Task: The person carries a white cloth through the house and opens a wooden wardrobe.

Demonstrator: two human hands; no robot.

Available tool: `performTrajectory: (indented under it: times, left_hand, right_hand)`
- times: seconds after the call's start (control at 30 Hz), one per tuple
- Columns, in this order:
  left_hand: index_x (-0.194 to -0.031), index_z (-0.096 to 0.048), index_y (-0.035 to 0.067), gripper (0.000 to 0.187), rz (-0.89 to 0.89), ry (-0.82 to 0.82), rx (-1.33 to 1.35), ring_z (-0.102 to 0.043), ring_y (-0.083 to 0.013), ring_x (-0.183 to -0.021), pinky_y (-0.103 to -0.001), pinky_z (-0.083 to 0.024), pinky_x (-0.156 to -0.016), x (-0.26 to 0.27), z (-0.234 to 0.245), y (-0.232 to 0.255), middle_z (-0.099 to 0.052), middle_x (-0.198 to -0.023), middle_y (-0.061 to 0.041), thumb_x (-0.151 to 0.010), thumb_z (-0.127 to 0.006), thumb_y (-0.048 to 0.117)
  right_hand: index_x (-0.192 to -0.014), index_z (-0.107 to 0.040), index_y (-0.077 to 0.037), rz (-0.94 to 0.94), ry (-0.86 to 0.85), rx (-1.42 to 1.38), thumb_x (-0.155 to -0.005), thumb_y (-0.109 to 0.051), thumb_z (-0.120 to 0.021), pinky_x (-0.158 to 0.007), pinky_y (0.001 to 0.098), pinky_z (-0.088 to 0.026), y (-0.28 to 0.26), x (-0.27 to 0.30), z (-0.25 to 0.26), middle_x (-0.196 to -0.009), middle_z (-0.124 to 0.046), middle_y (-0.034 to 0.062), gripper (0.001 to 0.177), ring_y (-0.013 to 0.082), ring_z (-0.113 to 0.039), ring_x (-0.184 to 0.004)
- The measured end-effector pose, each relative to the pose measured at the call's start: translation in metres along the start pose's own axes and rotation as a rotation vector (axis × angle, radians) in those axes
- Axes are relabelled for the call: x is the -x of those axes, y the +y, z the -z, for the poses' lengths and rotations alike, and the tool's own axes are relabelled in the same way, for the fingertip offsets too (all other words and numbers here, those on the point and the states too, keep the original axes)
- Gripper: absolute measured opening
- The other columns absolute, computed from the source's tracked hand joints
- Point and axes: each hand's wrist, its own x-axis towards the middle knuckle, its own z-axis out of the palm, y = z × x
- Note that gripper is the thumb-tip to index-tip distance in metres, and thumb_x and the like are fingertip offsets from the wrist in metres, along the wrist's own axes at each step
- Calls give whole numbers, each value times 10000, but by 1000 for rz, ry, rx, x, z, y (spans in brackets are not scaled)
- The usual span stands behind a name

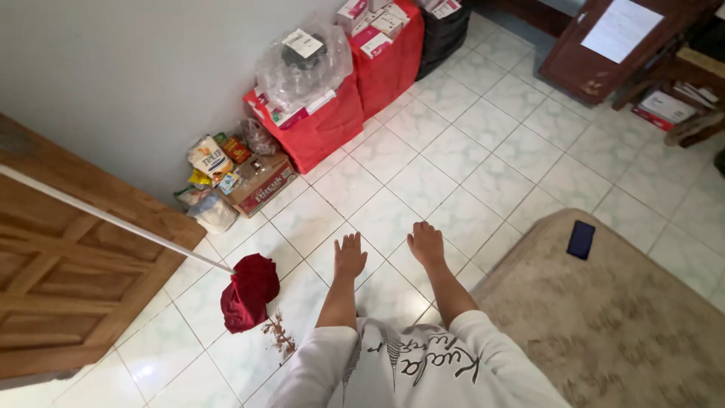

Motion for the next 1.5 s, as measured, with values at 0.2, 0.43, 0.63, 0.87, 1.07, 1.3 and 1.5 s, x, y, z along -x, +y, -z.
performTrajectory:
  times: [0.2, 0.43, 0.63, 0.87, 1.07, 1.3, 1.5]
  left_hand:
    - [-1634, -133, 90, 775, 72, 34, 11, -201, -284, -1562, -555, -117, -1255, 1, -4, -24, -242, -1686, -104, -1029, -470, 438]
    - [-1630, -173, 73, 779, 135, 85, 34, -254, -294, -1539, -565, -158, -1247, -16, -2, -57, -280, -1667, -117, -1023, -501, 436]
    - [-1620, -205, 75, 803, 201, 101, 95, -272, -292, -1536, -571, -178, -1248, -47, 10, -100, -327, -1644, -102, -989, -567, 418]
    - [-1620, -209, 61, 814, 220, 157, 111, -280, -314, -1524, -583, -169, -1248, -79, 25, -152, -331, -1638, -136, -985, -573, 416]
    - [-1593, -223, 64, 806, 282, 198, 134, -294, -321, -1497, -598, -175, -1217, -89, 21, -199, -338, -1615, -134, -959, -584, 407]
    - [-1600, -226, 71, 789, 418, 164, 147, -267, -306, -1510, -590, -168, -1232, -73, 18, -231, -323, -1624, -118, -972, -573, 401]
    - [-1611, -215, 72, 782, 526, 132, 221, -261, -292, -1525, -567, -167, -1243, -53, 27, -244, -319, -1634, -114, -988, -554, 401]
  right_hand:
    - [-1125, -602, -70, 110, 7, 20, -942, -332, -648, -859, 482, -512, -15, -20, -20, -1136, -639, 108, 323, 283, -647, -1030]
    - [-1120, -594, -74, 174, -63, 46, -957, -350, -639, -866, 483, -511, -44, -69, -35, -1129, -633, 111, 324, 283, -641, -1047]
    - [-1114, -584, -77, 243, -64, 33, -942, -348, -657, -828, 483, -507, -79, -121, -56, -1128, -624, 113, 329, 289, -637, -1002]
    - [-1088, -592, -82, 298, -28, -30, -924, -335, -680, -795, 479, -506, -125, -175, -60, -1082, -635, 109, 315, 291, -648, -961]
    - [-1039, -600, -76, 382, 14, -32, -890, -334, -704, -757, 480, -508, -164, -204, -81, -1034, -643, 113, 316, 297, -655, -916]
    - [-1041, -596, -81, 524, 9, -74, -888, -314, -705, -772, 480, -511, -211, -223, -89, -1030, -640, 111, 299, 300, -651, -924]
    - [-1037, -602, -85, 627, -36, -90, -866, -308, -713, -769, 488, -513, -241, -241, -92, -1028, -641, 114, 303, 309, -650, -928]
